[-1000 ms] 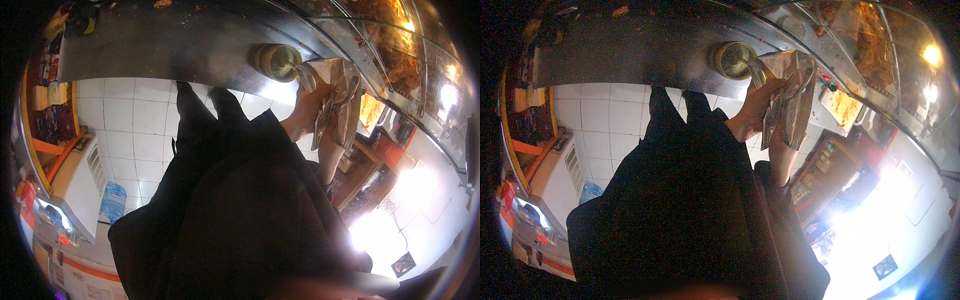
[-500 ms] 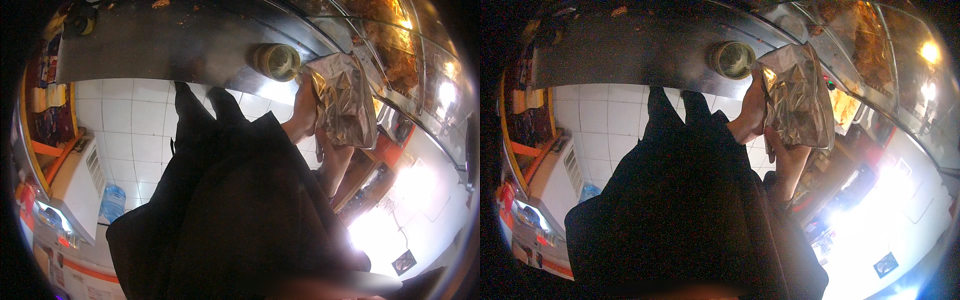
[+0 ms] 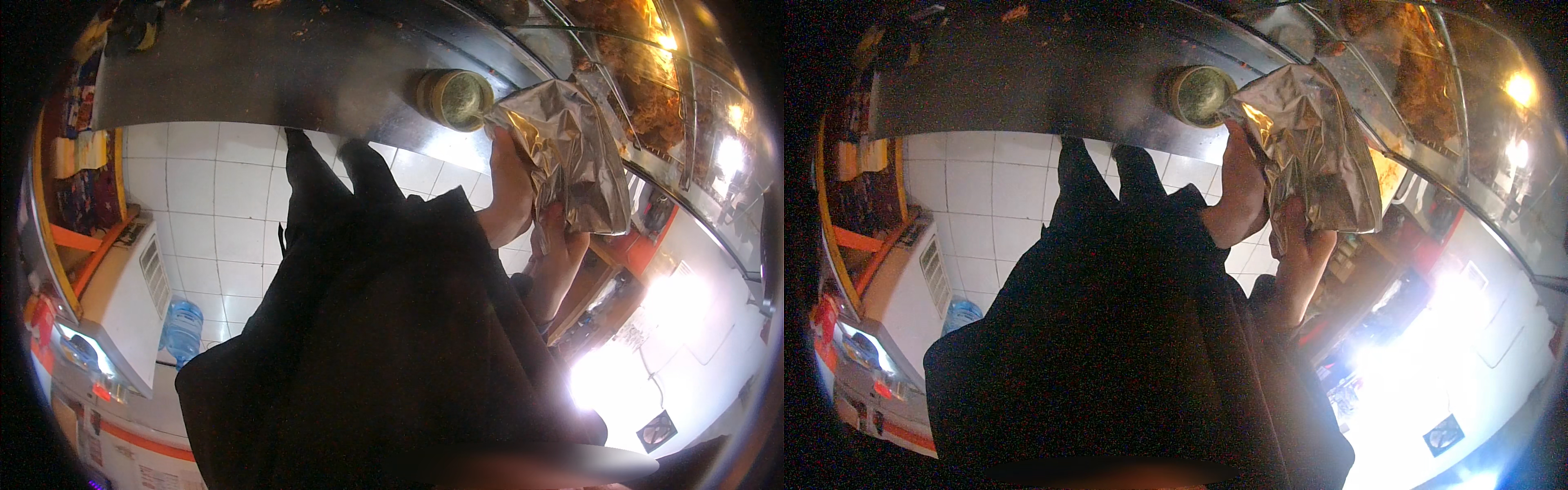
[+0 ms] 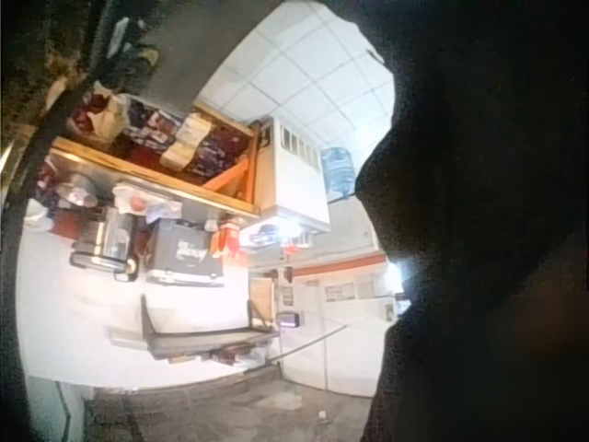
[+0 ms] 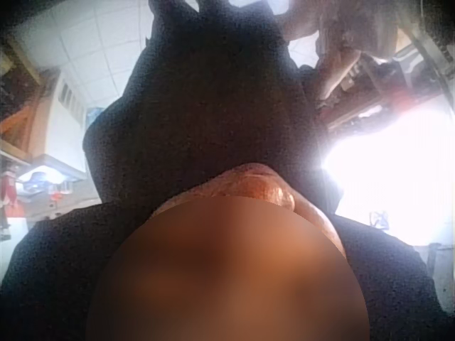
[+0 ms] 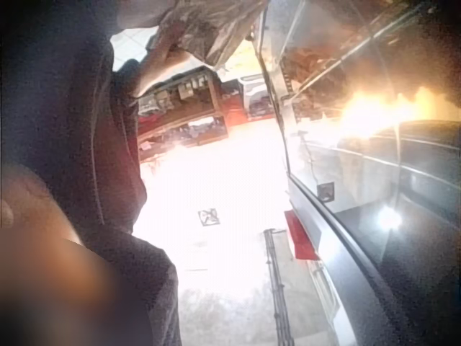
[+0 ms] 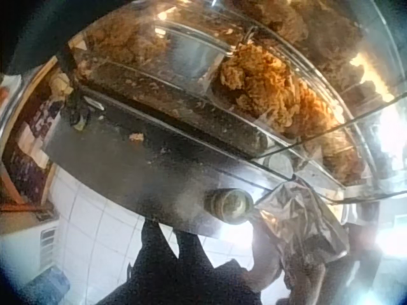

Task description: The person scoops a green paste from a small container into a sheet of aluminum foil, folds the foil into a sealed packet, and places it on a counter. They then handle a pink paper wrapper and a blue scoop, and scoop white rice from a large pot into a bowl.

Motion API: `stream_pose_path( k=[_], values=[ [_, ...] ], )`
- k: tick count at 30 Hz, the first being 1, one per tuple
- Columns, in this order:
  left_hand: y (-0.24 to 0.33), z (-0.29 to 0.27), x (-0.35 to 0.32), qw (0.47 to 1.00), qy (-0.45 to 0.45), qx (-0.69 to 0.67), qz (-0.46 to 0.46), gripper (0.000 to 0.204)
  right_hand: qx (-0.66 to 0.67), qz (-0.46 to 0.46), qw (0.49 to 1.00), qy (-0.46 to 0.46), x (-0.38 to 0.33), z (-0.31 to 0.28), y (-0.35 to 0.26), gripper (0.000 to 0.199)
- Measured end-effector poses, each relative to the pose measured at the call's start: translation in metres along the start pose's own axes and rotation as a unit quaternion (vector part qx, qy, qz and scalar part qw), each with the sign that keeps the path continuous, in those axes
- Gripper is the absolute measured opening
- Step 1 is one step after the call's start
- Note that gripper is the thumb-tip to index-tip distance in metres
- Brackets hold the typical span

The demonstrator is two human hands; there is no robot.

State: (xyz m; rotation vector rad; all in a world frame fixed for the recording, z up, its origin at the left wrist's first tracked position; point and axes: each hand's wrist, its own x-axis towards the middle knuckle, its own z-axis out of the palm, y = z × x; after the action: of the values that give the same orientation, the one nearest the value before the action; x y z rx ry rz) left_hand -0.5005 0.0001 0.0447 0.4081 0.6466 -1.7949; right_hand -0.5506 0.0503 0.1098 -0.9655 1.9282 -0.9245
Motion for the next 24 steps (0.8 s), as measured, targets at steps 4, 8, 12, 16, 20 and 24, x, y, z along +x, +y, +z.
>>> stream_pose_path(
  k=[4,8,12,16,20,24],
  values=[
    [-0.005,-0.007,0.004,0.999,-0.006,0.015,0.031,0.056,-0.045,-0.085,0.995,0.006,0.011,-0.008,0.019,0.041],
    [-0.011,-0.014,0.009,0.998,-0.018,0.027,0.055,0.055,-0.067,-0.097,0.993,-0.006,0.013,-0.003,0.015,0.044],
    [-0.006,-0.018,0.008,0.998,-0.046,0.016,0.046,0.052,-0.159,-0.101,0.982,-0.034,0.017,-0.012,0.017,0.043],
    [-0.002,-0.015,0.005,0.996,-0.059,0.022,0.059,0.05,-0.104,-0.11,0.988,0.021,0.02,-0.009,0.016,0.036],
    [-0.003,-0.021,0.007,0.995,-0.022,0.066,0.073,0.048,0.056,-0.127,0.979,0.15,0.02,0.008,0.009,0.029],
    [-0.003,-0.021,0.012,0.994,-0.014,0.067,0.08,0.05,0.004,-0.154,0.98,0.123,0.021,0.007,0.01,0.025]
  ],
)
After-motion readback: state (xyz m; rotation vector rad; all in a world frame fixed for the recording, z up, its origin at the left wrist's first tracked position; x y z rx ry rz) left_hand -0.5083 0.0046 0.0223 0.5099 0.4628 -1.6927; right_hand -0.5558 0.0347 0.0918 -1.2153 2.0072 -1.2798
